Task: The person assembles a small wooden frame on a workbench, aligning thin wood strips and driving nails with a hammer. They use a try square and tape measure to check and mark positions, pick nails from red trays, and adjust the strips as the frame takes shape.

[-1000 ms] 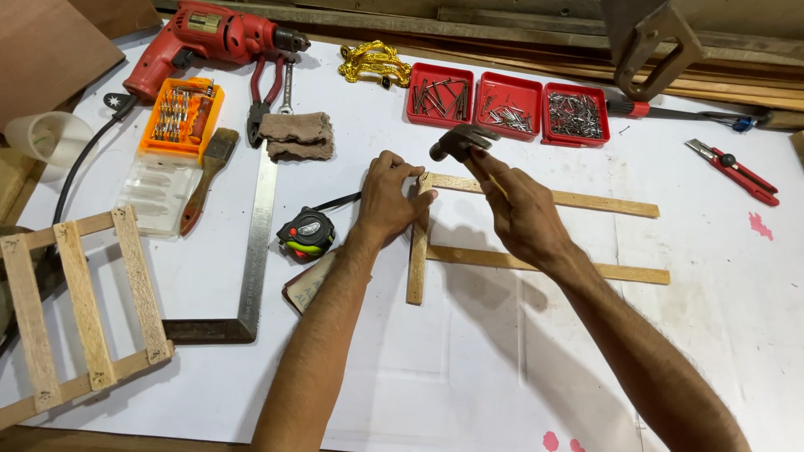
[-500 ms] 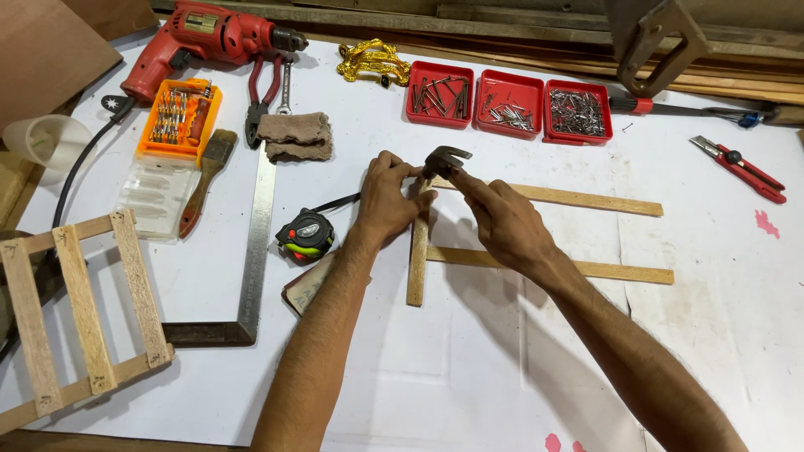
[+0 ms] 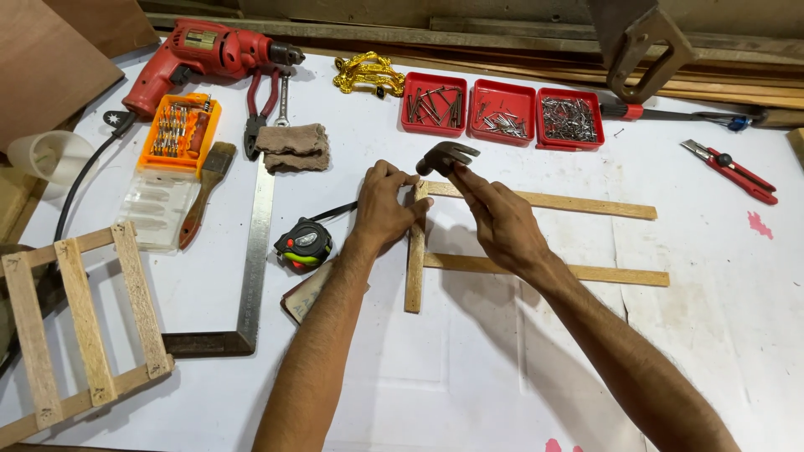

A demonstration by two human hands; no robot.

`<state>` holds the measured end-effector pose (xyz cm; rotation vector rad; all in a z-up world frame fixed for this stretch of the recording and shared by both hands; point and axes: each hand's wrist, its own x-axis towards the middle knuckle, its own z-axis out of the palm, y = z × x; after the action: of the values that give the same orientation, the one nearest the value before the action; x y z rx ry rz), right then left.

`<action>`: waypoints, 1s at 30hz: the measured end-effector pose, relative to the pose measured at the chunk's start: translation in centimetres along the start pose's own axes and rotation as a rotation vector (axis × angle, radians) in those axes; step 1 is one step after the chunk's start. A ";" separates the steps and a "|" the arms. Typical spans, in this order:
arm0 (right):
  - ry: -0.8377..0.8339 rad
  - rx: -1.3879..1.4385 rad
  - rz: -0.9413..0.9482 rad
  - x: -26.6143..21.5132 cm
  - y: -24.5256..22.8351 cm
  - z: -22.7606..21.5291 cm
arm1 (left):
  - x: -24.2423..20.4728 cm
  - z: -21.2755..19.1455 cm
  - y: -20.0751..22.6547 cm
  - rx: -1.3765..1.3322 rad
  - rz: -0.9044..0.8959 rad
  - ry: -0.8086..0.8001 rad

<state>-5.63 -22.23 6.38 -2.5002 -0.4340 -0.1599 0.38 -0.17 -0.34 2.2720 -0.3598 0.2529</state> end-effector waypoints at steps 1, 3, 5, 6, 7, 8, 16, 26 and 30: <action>0.000 -0.001 -0.002 -0.1 0.0 0.1 | 0.0 0.0 0.1 0.000 0.000 0.002; 0.001 0.023 0.023 -0.3 0.1 0.4 | 0.1 -0.1 0.2 0.000 -0.008 -0.002; -0.013 0.007 -0.003 -0.3 0.7 0.8 | 0.0 -0.1 0.1 -0.001 -0.012 -0.007; -0.027 -0.009 -0.031 -0.3 1.0 0.9 | 0.0 -0.1 0.1 -0.002 -0.017 -0.011; -0.025 -0.008 -0.030 -0.2 0.5 0.6 | 0.0 -0.1 0.1 -0.001 -0.015 -0.012; -0.023 -0.013 0.010 -0.1 0.0 0.3 | 0.0 -0.1 0.1 0.004 0.003 0.002; -0.058 -0.017 0.045 -0.4 -0.4 -0.2 | -0.2 -0.3 0.4 -0.015 -0.014 0.001; 0.072 0.108 0.097 -2.0 0.0 -2.8 | 0.0 -0.5 0.3 -0.004 0.077 -0.003; 0.117 0.119 0.269 -4.8 1.3 -6.0 | 0.5 -1.1 2.5 0.034 0.021 -0.005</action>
<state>-9.79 -28.00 9.56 -2.3891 -0.0550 -0.1673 -0.01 -1.03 2.22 2.3037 -0.3850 0.2667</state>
